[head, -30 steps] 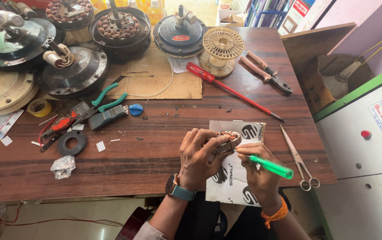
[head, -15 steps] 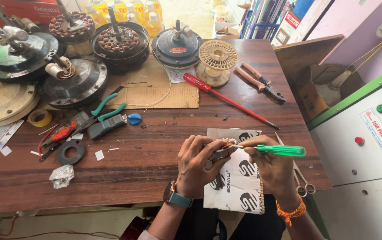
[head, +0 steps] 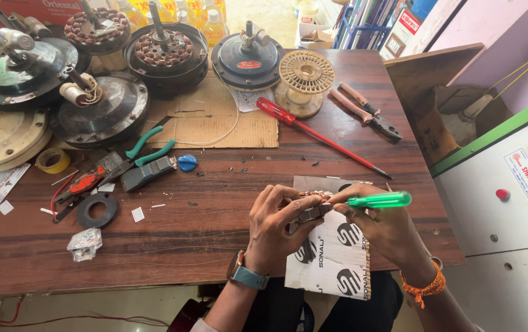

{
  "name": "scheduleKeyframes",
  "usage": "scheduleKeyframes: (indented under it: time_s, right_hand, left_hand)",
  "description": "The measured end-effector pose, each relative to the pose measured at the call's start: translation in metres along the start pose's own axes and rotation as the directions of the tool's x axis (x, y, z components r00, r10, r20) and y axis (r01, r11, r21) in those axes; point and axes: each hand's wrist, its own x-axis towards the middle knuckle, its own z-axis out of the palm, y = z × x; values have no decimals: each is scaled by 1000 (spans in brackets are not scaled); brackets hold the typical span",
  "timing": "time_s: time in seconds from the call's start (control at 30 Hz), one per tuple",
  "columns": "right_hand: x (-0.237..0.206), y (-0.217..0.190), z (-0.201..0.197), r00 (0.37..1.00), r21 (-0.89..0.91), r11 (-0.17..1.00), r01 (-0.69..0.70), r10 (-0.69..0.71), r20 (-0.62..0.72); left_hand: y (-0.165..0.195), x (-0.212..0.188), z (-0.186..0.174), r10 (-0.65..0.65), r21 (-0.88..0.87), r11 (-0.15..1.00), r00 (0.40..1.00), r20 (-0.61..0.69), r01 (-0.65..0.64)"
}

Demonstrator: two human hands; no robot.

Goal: The person works on an electric motor armature at a workbench. They cut material with scissors, hold the rotor and use a green screwdriver to pry and adjust the copper windings, then turn and reposition the rotor by hand while continuing to work on it.

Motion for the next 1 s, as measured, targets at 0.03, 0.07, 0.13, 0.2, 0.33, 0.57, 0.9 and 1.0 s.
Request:
scheduleKeyframes:
  time_s: [0.03, 0.07, 0.13, 0.2, 0.33, 0.57, 0.9, 1.0]
  right_hand:
    - [1, -3, 1, 1000, -19, 1000, 16, -16, 3]
    - [2, -7, 2, 999, -38, 999, 33, -32, 6]
    - [6, -14, 3, 999, -69, 997, 32, -31, 16]
    - [12, -20, 4, 1000, -96, 995, -4, 7, 29]
    - [26, -24, 6, 1000, -300, 954, 21, -15, 21]
    - [20, -21, 6, 961, -190, 942, 277, -271, 57]
    - [26, -23, 9, 969, -296, 922, 249, -238, 74]
    - [21, -19, 12, 985, -97, 980, 171, -170, 20]
  left_hand:
    - [0, 0, 0, 1, -2, 1000, 1000, 1, -1]
    - [-1, 0, 0, 2, -5, 1000, 1000, 2, -2]
    - [-2, -1, 0, 8, -5, 1000, 1000, -1, -8]
    - [-3, -2, 1, 15, -2, 1000, 1000, -9, -15]
    - [-4, -3, 3, 14, -28, 1000, 1000, -13, -14]
    - [-3, 0, -1, 9, -45, 999, 1000, -23, -10]
    - [-4, 2, -3, -27, -89, 996, 999, -32, 24]
    - [-3, 2, -4, -16, -111, 994, 1000, -22, 13]
